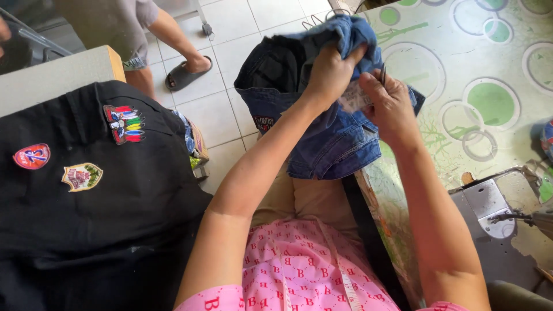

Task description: Using scissors to remove decorative patches from a denim garment and arranging them on a black vest.

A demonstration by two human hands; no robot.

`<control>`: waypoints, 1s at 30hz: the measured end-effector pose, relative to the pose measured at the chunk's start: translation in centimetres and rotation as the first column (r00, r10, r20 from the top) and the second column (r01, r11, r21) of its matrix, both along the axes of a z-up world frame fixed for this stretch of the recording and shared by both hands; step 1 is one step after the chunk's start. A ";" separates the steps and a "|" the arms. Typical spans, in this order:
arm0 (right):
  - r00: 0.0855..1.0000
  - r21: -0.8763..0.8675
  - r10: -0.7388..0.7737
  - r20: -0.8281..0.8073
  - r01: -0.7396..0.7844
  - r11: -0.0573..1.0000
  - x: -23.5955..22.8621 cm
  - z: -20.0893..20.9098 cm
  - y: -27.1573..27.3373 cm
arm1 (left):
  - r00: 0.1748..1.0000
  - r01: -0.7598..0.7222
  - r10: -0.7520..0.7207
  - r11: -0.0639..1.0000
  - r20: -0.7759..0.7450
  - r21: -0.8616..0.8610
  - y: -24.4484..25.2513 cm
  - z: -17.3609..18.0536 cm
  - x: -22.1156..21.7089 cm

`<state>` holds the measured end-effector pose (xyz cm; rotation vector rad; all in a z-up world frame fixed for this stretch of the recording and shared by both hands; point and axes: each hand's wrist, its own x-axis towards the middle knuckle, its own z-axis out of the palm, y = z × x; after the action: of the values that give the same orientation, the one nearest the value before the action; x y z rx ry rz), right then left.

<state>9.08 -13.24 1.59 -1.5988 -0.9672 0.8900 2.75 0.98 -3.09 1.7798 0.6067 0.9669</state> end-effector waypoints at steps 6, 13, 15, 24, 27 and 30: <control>0.928 0.352 -0.117 0.353 -0.016 0.936 -2.9 -2.8 -0.7 | 0.928 -0.309 0.224 0.910 -0.297 -0.276 5.0 -2.8 3.3; 0.544 0.343 -0.200 0.815 -0.175 0.923 -2.5 -2.5 -1.2 | 0.958 -0.214 0.269 0.903 0.102 -0.373 4.2 -2.4 1.7; 0.633 0.309 -0.149 0.759 -0.150 0.939 -1.5 -1.7 -1.4 | 0.970 -0.183 0.230 0.907 0.082 -0.380 3.7 -0.6 0.0; 0.953 0.075 0.031 0.300 -0.056 0.996 1.7 -0.3 -1.2 | 0.945 0.284 -0.303 0.947 -0.121 -0.150 2.2 5.3 -5.3; 0.939 -0.011 0.188 0.290 -0.193 0.981 2.3 0.6 -1.4 | 0.936 0.160 -0.158 0.987 -0.315 -0.020 3.0 2.8 -3.7; 0.904 -0.147 0.245 0.351 -0.206 0.968 2.0 1.5 -1.3 | 0.950 0.172 -0.128 0.976 -0.284 0.135 2.9 1.6 -2.8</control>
<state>11.08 -14.58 3.10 -1.8095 -1.4122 0.8232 -0.09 3.86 -1.51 2.0910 0.5679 0.6840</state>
